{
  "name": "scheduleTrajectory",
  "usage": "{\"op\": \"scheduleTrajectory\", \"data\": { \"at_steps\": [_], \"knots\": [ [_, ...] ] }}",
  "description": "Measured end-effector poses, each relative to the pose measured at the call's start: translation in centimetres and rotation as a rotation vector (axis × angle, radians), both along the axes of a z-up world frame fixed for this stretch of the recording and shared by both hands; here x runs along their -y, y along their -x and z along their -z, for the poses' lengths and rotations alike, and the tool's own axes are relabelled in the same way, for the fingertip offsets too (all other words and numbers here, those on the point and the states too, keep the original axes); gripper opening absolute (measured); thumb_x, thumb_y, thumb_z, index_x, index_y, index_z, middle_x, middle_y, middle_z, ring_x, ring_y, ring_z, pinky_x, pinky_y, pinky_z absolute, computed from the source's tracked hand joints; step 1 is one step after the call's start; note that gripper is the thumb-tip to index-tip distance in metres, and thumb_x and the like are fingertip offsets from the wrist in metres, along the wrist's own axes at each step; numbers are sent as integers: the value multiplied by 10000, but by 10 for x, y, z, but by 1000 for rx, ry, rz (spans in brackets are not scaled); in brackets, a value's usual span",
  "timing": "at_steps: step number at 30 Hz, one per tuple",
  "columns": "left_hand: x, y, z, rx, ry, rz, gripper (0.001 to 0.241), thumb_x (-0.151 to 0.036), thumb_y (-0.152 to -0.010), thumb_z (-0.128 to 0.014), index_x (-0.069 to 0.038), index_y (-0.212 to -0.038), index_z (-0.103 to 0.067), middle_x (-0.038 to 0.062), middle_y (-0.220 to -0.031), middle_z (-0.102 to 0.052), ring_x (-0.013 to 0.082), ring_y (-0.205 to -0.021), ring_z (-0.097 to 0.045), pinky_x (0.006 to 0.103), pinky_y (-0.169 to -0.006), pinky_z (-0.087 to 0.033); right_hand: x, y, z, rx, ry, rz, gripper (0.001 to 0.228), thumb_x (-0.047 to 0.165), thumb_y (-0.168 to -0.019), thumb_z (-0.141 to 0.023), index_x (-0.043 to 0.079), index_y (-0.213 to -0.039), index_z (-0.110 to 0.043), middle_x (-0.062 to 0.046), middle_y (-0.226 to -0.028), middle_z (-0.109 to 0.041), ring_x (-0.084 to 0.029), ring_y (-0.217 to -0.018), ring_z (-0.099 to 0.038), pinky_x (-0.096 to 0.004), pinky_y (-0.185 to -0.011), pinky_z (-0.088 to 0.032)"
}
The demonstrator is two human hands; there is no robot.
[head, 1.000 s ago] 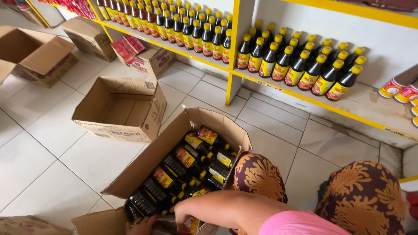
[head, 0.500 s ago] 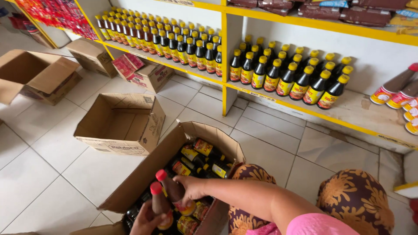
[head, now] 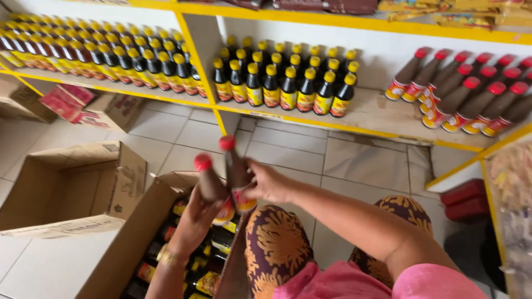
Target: Stocking shelves with bottles of condiments from a cardboard box on the floor.
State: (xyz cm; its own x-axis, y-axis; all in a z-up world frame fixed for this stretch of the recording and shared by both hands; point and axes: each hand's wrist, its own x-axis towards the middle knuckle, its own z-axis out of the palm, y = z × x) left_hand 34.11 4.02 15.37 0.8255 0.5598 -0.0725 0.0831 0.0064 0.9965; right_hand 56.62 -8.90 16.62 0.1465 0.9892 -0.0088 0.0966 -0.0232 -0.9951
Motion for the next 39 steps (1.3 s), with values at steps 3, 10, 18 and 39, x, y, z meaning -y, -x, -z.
{"op": "scheduleTrajectory", "data": {
  "at_steps": [3,10,18,39],
  "knots": [
    [19,-71,-4,24,-180,117,647,-131,-946,-687,-59,-1505,-369,95,-1168,-681,142,-1024,-626,321,-881,-539,31,-44,-10,45,-36,145,913,-6,-791,-804,69,-1559,-316,-93,-1287,-606,-204,-1211,-581,-389,-1074,-487],
    [86,-221,18,109,-450,246,780,-144,-728,-888,-49,-1396,-497,103,-1241,-580,231,-1123,-618,375,-951,-530,136,-147,22,135,-53,501,899,27,-740,-867,37,-1481,-359,-109,-1326,-603,-207,-1248,-582,-375,-1070,-479],
    [161,-367,41,40,-367,416,743,-184,-664,-918,-77,-1327,-600,89,-1198,-645,248,-1094,-665,379,-938,-556,242,-240,38,164,48,782,802,68,-702,-889,50,-1374,-451,-108,-1235,-630,-219,-1134,-633,-389,-969,-545],
    [203,-684,132,115,-263,383,797,-85,-734,-869,-97,-1435,-490,103,-1252,-694,203,-1130,-674,334,-961,-553,248,-482,88,708,320,1402,866,243,-752,-874,101,-1476,-422,-159,-1086,-731,-354,-972,-705,-458,-800,-546]
  ]
}}
